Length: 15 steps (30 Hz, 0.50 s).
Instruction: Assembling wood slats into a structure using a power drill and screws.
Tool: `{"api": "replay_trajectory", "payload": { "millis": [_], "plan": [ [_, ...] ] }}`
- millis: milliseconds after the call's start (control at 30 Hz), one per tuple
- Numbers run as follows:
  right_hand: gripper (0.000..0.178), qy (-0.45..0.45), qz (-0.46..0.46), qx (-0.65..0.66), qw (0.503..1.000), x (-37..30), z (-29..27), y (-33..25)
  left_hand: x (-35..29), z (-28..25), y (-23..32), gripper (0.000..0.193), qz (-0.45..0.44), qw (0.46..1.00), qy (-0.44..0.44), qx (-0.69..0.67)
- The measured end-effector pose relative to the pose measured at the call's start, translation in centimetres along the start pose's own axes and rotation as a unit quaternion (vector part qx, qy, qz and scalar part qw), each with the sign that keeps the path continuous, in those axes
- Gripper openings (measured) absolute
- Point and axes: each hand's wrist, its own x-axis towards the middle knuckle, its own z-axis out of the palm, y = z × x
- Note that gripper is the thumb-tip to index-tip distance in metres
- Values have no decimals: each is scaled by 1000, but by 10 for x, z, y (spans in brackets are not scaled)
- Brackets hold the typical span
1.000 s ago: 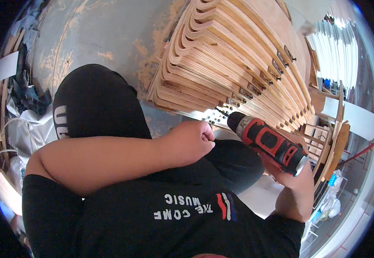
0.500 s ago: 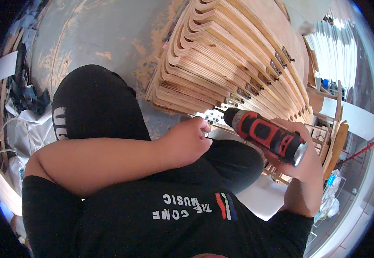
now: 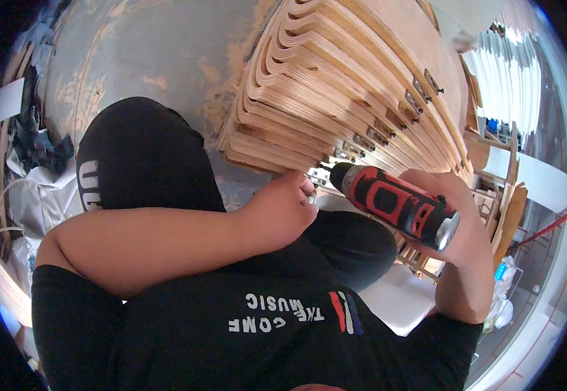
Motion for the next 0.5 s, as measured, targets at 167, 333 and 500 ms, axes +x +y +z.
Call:
{"api": "replay_trajectory", "payload": {
  "millis": [167, 333, 500],
  "plan": [
    [60, -17, 5, 28, 999, 10, 2, 10, 0, 2, -8, 31, -16, 999, 25, 20],
    [57, 99, -67, -3, 993, -4, 21, 32, 5, 7, -18, 27, -7, 1000, 16, -3],
    [54, 7, 6, 0, 1000, 14, 7, 2, 0, 7, -20, 27, -5, 996, -8, -90]
  ]
}}
